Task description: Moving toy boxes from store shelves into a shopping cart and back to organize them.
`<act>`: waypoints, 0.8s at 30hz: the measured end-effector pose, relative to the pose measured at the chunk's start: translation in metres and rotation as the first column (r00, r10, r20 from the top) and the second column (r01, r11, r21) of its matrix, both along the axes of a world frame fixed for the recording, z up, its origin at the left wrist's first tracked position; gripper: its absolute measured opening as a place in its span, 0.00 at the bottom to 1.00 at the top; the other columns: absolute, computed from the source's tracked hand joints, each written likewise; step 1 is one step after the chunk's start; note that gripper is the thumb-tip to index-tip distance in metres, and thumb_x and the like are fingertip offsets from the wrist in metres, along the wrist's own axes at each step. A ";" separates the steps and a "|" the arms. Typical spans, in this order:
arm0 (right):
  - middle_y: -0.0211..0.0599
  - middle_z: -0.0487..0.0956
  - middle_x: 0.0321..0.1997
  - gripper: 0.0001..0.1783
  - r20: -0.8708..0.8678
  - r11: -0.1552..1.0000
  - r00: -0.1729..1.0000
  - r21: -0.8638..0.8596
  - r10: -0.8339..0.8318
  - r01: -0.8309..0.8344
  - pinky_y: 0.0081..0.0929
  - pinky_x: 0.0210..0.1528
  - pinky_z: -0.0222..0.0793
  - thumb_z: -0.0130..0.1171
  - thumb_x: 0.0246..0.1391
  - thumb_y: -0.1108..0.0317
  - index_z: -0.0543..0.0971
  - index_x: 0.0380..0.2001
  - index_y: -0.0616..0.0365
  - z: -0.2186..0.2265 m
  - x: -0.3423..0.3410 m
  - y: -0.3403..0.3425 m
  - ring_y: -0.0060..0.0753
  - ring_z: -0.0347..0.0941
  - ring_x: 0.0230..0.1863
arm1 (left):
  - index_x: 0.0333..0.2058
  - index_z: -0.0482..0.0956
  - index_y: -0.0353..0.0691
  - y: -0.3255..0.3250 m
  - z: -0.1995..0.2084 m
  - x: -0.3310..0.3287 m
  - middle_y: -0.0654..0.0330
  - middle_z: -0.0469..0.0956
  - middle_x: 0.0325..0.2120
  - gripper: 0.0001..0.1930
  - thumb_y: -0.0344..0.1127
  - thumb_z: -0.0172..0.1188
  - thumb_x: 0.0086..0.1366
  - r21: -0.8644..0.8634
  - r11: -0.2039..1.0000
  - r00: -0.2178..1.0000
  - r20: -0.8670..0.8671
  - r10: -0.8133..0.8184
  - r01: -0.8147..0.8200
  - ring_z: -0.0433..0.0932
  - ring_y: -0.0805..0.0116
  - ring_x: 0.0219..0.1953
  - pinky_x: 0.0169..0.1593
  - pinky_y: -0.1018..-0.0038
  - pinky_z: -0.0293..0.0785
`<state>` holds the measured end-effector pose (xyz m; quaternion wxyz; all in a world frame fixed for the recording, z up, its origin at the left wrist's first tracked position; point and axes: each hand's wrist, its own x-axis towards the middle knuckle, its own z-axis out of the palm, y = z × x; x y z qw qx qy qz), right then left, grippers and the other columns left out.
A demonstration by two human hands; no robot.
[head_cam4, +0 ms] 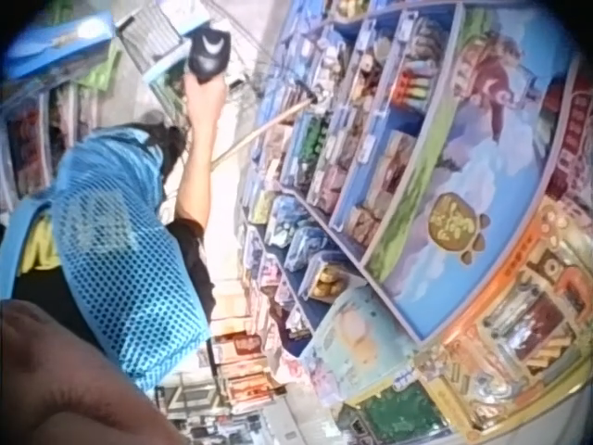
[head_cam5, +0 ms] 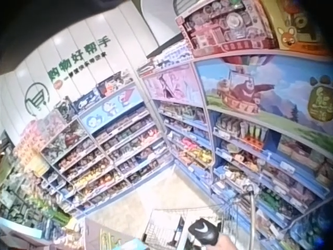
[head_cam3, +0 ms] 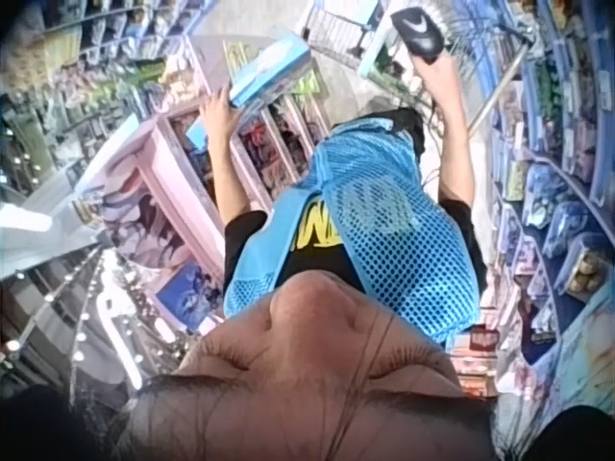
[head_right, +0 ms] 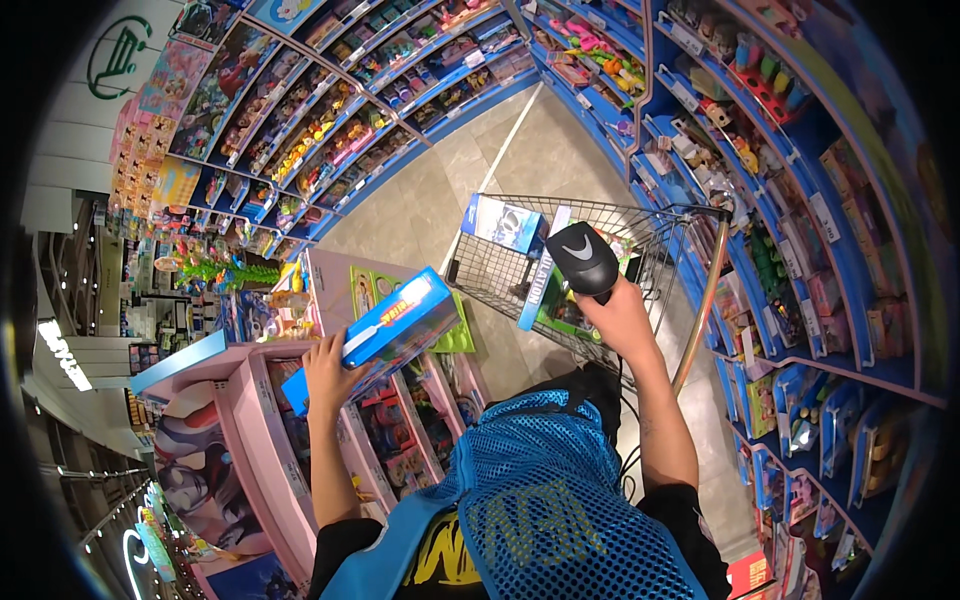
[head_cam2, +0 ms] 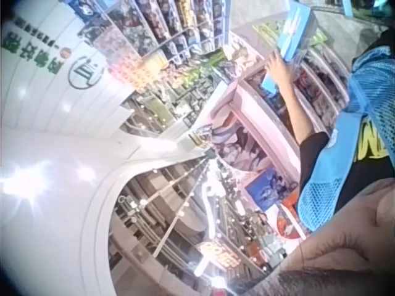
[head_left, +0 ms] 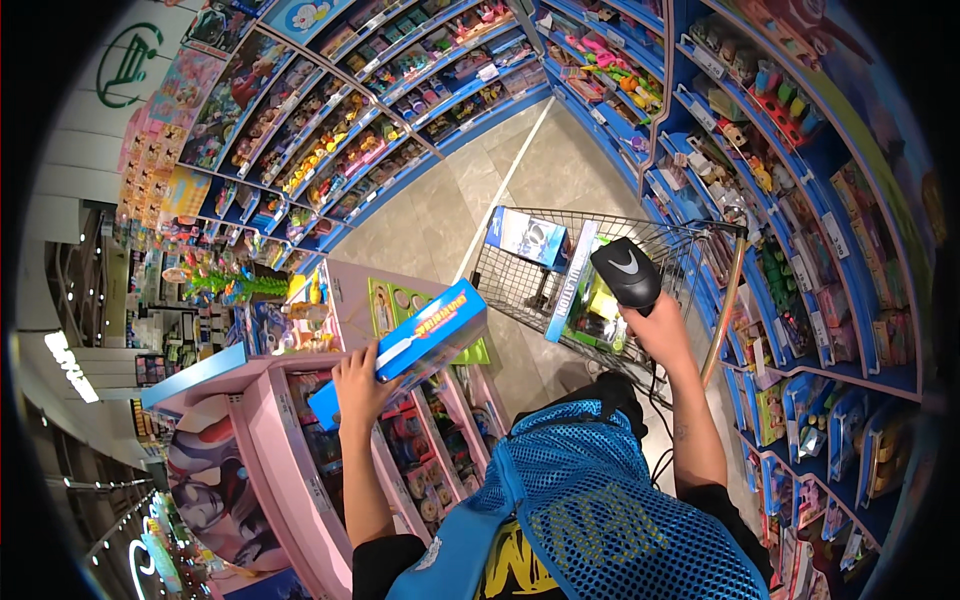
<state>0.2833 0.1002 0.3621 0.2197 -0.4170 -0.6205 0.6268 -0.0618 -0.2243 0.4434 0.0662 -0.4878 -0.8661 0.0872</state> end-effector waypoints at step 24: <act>0.34 0.80 0.24 0.11 0.211 0.926 0.910 -0.052 -0.356 0.374 0.25 0.26 0.71 0.64 0.52 0.71 0.78 0.36 0.67 -0.001 -0.015 -0.048 0.24 0.76 0.22 | 0.62 0.69 0.43 0.218 -0.175 -0.047 0.58 0.74 0.43 0.24 0.39 0.49 0.68 -0.461 0.553 0.625 0.005 -0.781 0.694 0.71 0.61 0.49 0.53 0.60 0.61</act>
